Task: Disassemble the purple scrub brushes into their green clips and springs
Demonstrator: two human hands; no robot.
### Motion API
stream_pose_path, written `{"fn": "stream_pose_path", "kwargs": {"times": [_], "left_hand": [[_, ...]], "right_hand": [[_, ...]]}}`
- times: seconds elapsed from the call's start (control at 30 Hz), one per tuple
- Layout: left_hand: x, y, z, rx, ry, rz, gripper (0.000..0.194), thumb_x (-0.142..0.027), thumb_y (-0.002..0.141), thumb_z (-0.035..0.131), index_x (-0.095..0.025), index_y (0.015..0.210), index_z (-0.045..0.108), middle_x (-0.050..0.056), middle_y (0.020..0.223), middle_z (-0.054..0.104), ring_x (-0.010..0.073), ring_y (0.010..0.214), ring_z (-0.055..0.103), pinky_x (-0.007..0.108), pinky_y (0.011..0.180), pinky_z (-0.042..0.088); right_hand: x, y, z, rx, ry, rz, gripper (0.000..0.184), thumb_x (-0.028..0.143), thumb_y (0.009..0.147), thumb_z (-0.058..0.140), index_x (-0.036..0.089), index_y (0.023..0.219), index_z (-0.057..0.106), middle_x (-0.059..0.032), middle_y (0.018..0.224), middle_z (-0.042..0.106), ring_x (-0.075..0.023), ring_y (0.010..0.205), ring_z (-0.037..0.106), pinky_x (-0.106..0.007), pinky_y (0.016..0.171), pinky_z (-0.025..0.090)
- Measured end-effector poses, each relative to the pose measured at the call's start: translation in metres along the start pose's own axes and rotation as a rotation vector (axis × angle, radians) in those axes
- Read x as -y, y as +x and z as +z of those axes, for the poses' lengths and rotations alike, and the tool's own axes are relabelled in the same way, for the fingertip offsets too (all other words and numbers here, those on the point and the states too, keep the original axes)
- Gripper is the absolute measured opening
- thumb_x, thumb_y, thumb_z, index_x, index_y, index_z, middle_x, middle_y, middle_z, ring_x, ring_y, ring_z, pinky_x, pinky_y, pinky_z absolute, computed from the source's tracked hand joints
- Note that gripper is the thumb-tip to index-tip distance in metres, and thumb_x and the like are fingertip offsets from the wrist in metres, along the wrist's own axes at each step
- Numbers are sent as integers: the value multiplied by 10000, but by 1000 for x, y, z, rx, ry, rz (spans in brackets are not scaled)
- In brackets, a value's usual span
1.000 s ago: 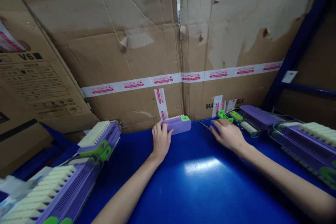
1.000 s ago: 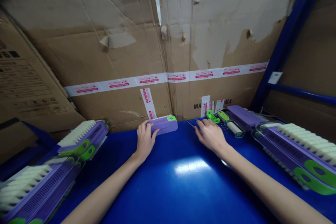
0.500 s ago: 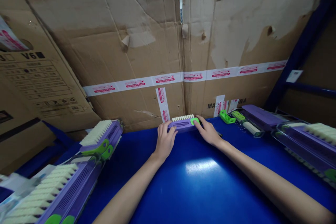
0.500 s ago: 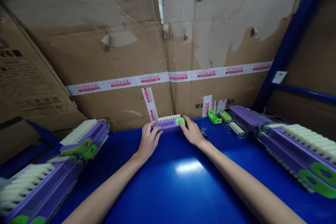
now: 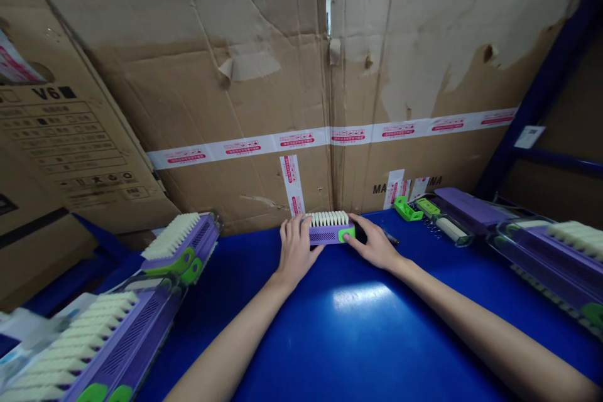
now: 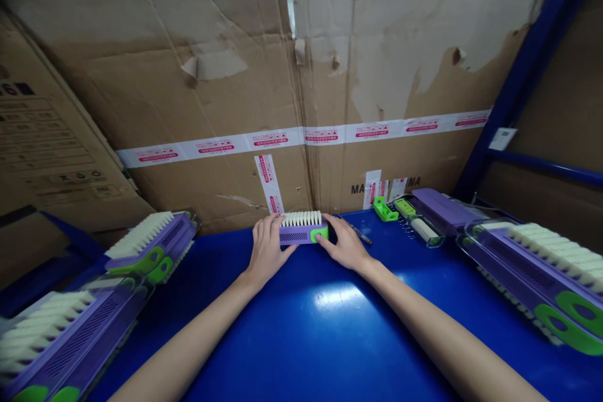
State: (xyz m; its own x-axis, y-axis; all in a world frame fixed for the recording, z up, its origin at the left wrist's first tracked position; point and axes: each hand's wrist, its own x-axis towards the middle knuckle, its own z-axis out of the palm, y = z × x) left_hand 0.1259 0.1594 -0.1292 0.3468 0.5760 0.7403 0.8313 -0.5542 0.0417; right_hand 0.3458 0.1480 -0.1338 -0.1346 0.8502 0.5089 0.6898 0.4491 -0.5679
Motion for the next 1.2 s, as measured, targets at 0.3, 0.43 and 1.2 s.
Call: {"fn": "stream_pose_path", "kwargs": {"times": [0.3, 0.43, 1.2], "left_hand": [[1, 0, 4, 69, -53, -41, 741, -454, 688, 748, -152, 1259, 384, 166, 1245, 515, 311, 1179, 480, 491, 990, 347], [2, 0, 4, 66, -70, -38, 784, -471, 637, 782, -159, 1244, 398, 164, 1247, 507, 317, 1163, 489, 473, 968, 376], [2, 0, 1, 66, -71, 27, 809, -567, 644, 733, -151, 1268, 429, 198, 1296, 477, 346, 1225, 441, 554, 1033, 296]], "right_hand": [[-6, -1, 4, 41, -15, -76, 565, 428, 839, 541, 197, 1342, 424, -129, 1306, 536, -251, 1220, 494, -469, 1047, 373], [-5, -1, 4, 45, 6, -66, 582, 418, 829, 555, 198, 1349, 413, -130, 1316, 525, -252, 1229, 484, -469, 1055, 363], [6, -4, -2, 100, -117, -233, 767, 328, 709, 647, 181, 1390, 327, -141, 1221, 496, -273, 1120, 477, -464, 968, 399]]}}
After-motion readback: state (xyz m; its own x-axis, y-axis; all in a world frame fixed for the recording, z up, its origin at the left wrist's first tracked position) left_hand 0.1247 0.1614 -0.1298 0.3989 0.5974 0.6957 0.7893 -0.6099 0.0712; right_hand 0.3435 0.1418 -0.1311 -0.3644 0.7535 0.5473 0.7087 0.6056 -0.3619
